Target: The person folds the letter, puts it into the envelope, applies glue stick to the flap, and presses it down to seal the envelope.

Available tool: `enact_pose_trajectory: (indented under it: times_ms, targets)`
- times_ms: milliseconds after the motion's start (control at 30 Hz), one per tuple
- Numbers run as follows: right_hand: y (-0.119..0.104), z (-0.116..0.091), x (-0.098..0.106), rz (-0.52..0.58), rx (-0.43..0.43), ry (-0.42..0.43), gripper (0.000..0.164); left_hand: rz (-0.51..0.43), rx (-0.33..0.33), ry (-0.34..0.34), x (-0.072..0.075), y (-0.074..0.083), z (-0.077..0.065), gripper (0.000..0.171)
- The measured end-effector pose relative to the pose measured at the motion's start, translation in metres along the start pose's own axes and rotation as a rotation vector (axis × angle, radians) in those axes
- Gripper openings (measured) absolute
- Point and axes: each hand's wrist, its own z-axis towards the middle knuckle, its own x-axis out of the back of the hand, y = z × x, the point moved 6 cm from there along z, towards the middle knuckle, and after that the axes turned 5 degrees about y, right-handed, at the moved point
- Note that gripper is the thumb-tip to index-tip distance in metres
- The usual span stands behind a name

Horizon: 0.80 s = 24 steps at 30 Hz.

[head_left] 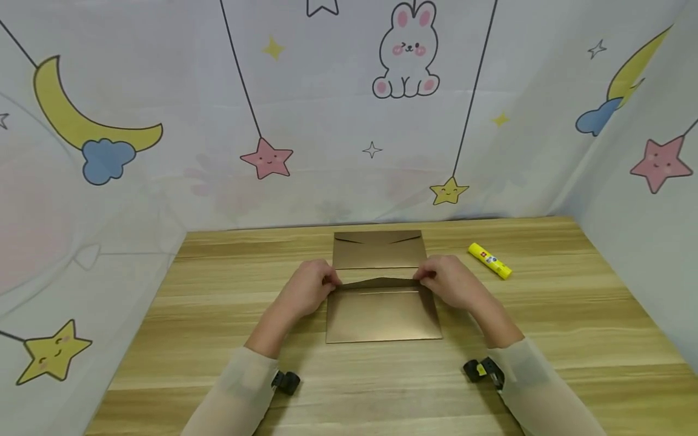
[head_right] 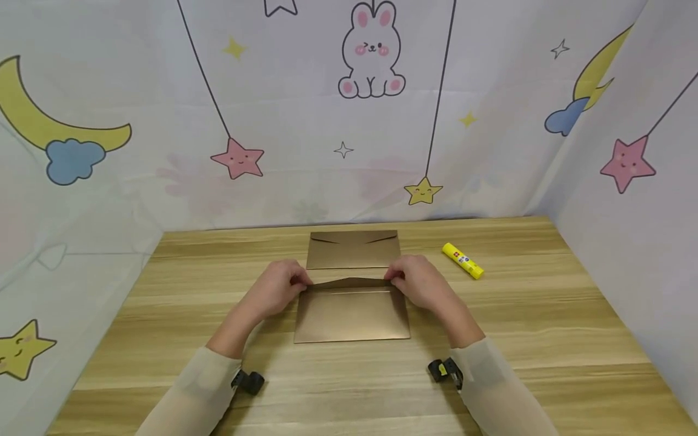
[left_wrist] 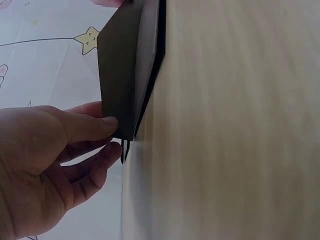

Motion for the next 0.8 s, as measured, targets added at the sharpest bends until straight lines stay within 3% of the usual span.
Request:
enact_pose_trajectory:
  times_ms: [400,800]
  targets:
    - [-0.007,-0.006,-0.002,-0.048,0.022,-0.122,0.014,0.067,-0.012,-0.125,-0.003,0.01,-0.006,0.015]
    - [-0.007,-0.007,-0.008,-0.077,0.049,-0.179,0.016,0.077,0.034,-0.174,-0.009,0.011,-0.009,0.019]
